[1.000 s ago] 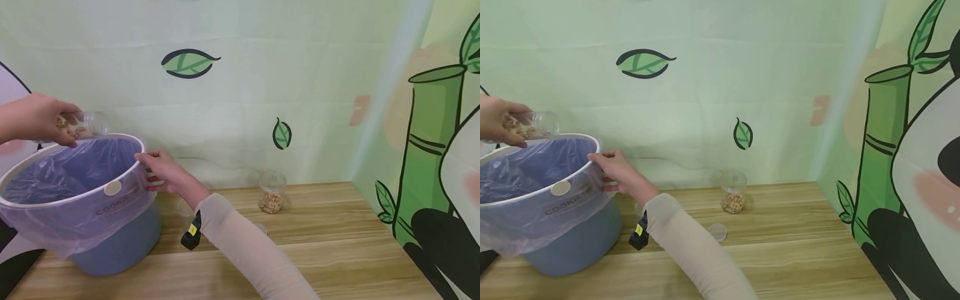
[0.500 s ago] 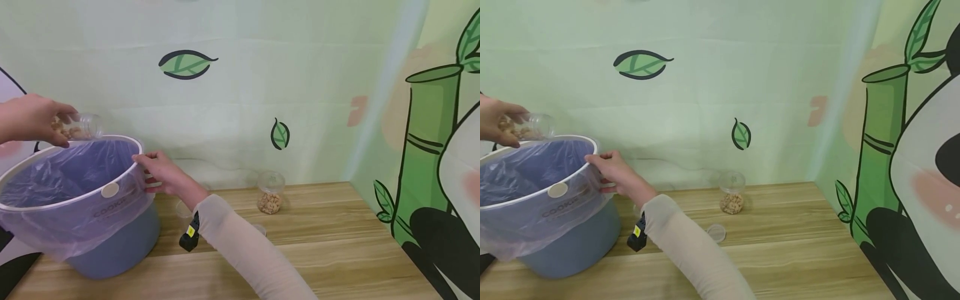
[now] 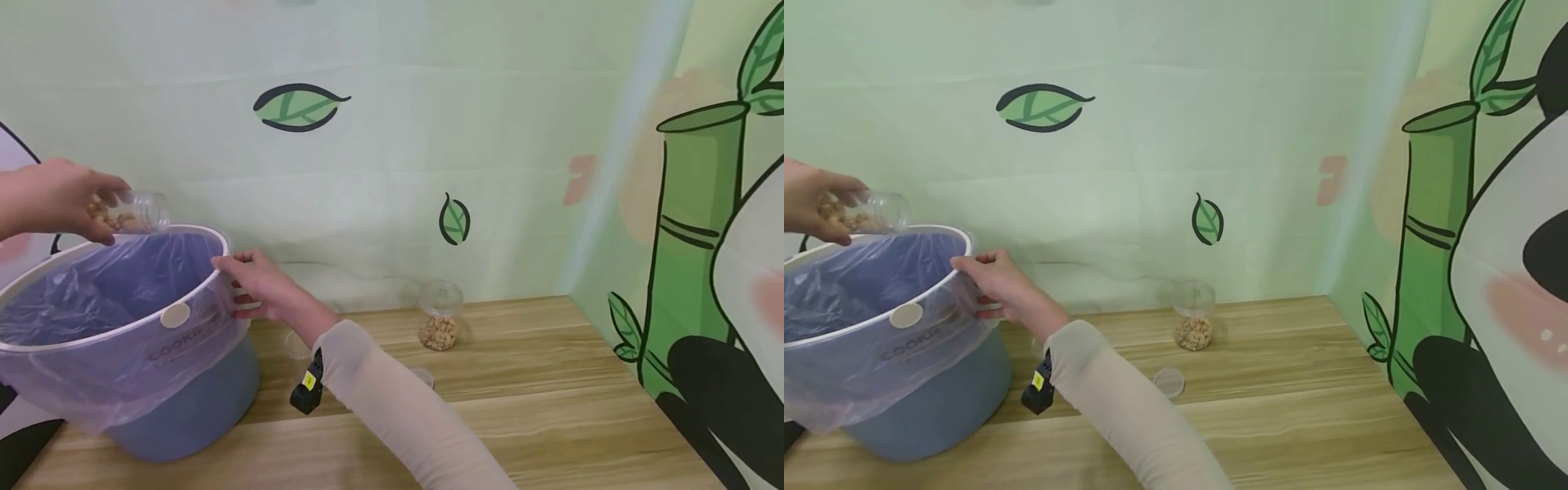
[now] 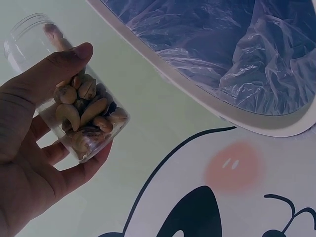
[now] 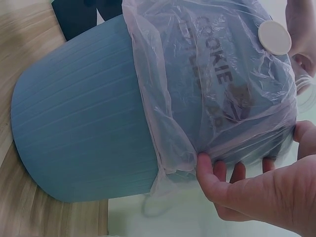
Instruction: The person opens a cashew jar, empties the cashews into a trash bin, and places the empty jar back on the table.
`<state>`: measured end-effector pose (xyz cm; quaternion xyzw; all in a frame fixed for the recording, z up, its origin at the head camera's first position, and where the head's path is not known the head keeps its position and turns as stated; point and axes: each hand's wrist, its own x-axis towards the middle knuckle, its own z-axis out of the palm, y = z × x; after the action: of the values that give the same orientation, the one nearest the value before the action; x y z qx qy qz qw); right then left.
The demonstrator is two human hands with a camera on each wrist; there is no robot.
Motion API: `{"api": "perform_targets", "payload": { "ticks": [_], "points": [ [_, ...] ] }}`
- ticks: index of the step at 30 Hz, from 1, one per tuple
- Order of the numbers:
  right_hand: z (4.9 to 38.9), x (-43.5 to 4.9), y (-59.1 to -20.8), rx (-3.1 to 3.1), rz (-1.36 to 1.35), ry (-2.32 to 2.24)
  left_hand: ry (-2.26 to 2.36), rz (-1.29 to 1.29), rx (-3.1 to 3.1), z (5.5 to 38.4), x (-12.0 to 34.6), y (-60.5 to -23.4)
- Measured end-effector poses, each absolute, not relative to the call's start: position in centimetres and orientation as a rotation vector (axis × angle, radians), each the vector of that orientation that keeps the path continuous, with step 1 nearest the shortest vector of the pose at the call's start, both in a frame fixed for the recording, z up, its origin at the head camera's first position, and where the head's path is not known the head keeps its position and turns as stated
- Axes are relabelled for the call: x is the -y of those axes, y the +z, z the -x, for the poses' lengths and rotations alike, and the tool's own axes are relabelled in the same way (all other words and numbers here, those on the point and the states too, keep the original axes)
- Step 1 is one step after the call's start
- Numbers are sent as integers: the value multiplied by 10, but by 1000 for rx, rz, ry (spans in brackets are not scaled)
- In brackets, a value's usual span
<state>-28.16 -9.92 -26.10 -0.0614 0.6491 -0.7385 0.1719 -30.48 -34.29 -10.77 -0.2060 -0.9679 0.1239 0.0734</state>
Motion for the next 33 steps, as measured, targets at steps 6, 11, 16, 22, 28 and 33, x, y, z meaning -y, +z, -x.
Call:
{"api": "perform_targets", "payload": {
  "ticks": [6, 11, 16, 22, 28, 33],
  "points": [
    [281, 97, -262, -1844, 177, -2095, 420, 630, 2919, 306, 335, -105],
    [280, 97, -262, -1859, 160, -2087, 407, 655, 2934, 305, 332, -104],
    [279, 97, -260, -1866, 166, -2083, 424, 644, 2931, 306, 330, -100],
    [278, 97, -259, -1861, 163, -2078, 460, 639, 2934, 309, 328, -100],
    [278, 98, -260, -1853, 166, -2079, 478, 646, 2950, 304, 324, -102],
    [278, 99, -260, -1852, 156, -2079, 504, 654, 2972, 301, 324, -101]
  ]
}}
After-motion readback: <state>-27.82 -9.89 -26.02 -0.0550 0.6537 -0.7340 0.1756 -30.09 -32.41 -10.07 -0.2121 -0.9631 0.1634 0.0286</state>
